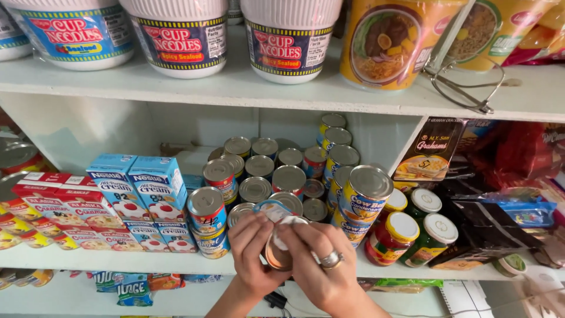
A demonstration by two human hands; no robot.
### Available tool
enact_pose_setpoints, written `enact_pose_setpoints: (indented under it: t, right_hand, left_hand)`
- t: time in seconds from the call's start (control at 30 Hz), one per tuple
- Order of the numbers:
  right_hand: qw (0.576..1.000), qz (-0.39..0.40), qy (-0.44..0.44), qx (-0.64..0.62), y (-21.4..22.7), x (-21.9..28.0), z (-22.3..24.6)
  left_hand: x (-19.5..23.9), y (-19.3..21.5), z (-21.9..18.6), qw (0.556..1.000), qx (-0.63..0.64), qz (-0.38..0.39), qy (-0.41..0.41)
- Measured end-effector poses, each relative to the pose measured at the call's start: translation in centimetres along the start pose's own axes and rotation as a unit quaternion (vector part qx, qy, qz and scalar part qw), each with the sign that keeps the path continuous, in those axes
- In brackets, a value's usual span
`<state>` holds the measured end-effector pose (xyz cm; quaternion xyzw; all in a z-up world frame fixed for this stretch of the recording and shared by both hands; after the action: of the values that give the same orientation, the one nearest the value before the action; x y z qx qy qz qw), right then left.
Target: Wiping the tops of various canned goods with a cloth to clean them while they are on a storage shelf.
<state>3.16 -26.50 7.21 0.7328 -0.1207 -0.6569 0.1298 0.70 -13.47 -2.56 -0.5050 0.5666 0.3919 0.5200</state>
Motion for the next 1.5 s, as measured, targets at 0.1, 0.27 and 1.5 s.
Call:
enact_pose_setpoints:
  t: [0.1, 0.27, 1.5]
  right_hand:
    - [0.998, 0.005, -0.046, 0.037, 0.9, 0.9, -0.3]
    - [0.99, -0.018, -0.126, 0.058, 2.9, 1.9, 0.7]
    - [0.981, 0.147, 0.127, 0.003, 3.3, 0.0, -2.3]
  left_hand:
    - [0.6, 0.1, -0.1, 0.999, 0.007, 0.032, 0.016]
    - [-0.4, 0.3, -0.4, 0.998, 0.018, 0.041, 0.039]
    - [-0.9, -0.6, 0.0, 0.98, 0.139, 0.138, 0.009]
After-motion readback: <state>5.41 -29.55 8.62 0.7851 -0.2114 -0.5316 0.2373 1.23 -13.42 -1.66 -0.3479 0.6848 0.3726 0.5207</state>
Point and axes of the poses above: each hand's wrist, its own x-axis away from the middle knuckle, its own y-axis out of the back of the hand, z = x × y, the point moved 1 cm from there along -x, towards the middle knuckle, and after that the axes turned 11 degrees about -x, right-handed, at the moved point
